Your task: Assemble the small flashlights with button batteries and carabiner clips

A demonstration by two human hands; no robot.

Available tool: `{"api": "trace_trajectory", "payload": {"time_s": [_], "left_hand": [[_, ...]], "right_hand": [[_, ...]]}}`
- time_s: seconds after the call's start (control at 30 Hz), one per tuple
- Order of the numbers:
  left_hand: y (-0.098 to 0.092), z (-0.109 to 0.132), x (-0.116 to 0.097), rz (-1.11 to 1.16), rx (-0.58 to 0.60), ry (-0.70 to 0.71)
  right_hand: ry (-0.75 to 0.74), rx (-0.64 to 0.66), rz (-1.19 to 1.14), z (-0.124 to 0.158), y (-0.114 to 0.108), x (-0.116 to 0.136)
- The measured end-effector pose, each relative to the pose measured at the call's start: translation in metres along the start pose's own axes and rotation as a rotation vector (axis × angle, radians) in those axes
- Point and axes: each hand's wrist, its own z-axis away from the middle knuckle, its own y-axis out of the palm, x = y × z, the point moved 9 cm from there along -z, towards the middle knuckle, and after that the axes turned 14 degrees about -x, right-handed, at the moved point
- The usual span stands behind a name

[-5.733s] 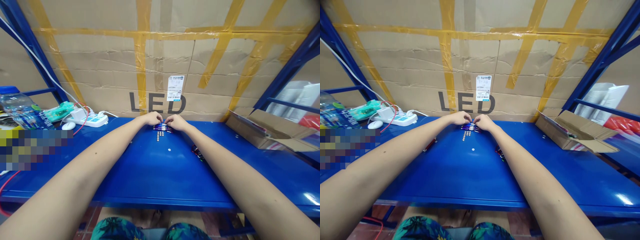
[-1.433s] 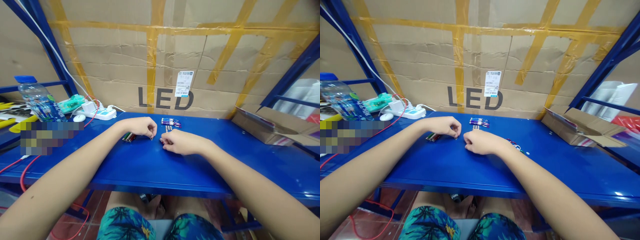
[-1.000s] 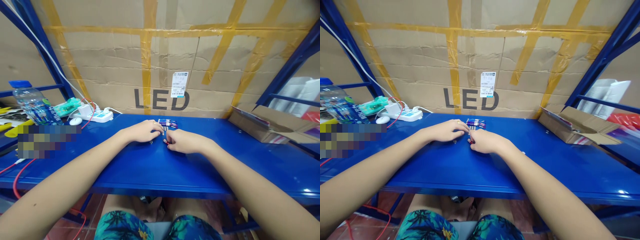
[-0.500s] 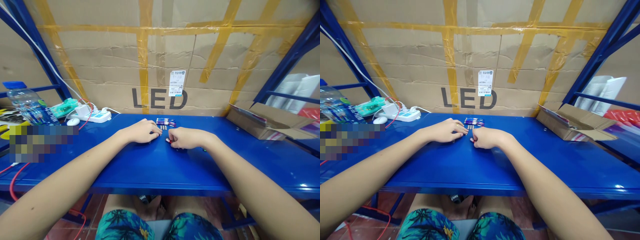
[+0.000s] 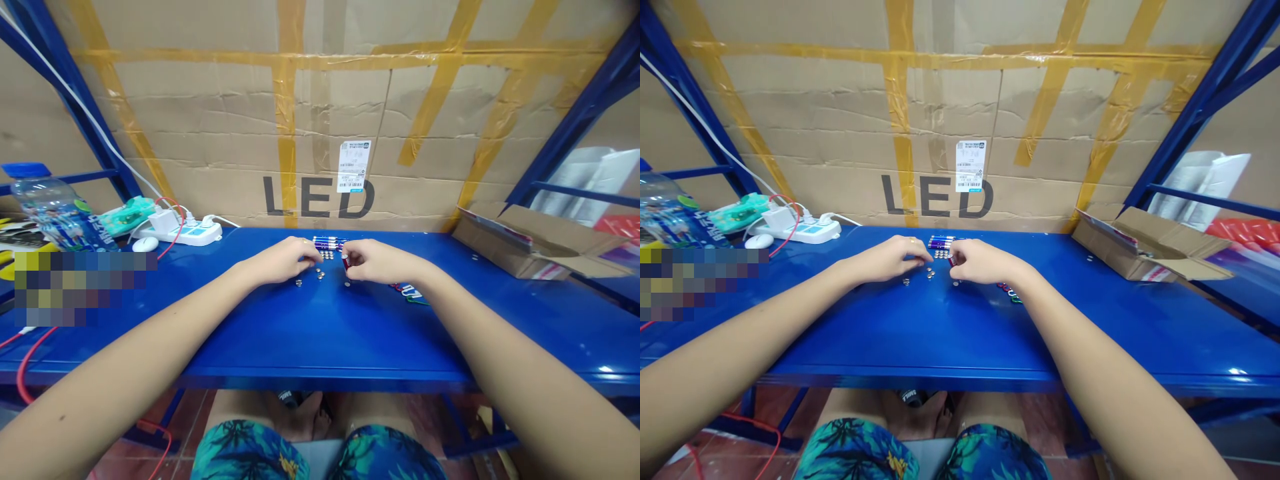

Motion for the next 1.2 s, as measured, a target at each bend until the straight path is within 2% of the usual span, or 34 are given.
{"api": "trace_trajectory", "payload": {"time_s": [0.2,0.27,0.4,0.47,0.53,0.7,0.83,0.93,1.2], "left_hand": [[0.017,-0.004,-0.004,0.011,0.106,0.056],[0.018,-0.006,-0.002,0.002,0.114,0.0],[0.018,-0.002,0.013,0.009,0.164,-0.221],[0.016,0.001,0.015,0.038,0.158,-0.273],[0.008,0.0,0.013,0.067,0.069,-0.272],[-0.022,-0.004,-0.007,0.119,-0.301,-0.163],[-0.033,-0.003,-0.029,0.061,-0.47,-0.016],[-0.036,-0.001,-0.041,0.018,-0.519,0.089],[-0.036,0.003,-0.056,-0.041,-0.519,0.278]], "right_hand": [[-0.076,-0.007,-0.047,-0.002,0.005,0.006],[-0.086,-0.007,-0.043,-0.002,0.006,0.007],[-0.107,0.003,-0.042,-0.001,0.008,0.008],[-0.125,-0.016,-0.034,-0.002,0.009,0.009],[-0.147,-0.056,-0.021,-0.003,0.008,0.008],[-0.186,-0.179,-0.059,-0.007,0.003,0.006],[-0.229,-0.233,-0.155,-0.007,-0.003,0.008],[-0.242,-0.244,-0.208,-0.007,-0.005,0.009],[-0.219,-0.237,-0.289,-0.01,-0.007,0.006]]}}
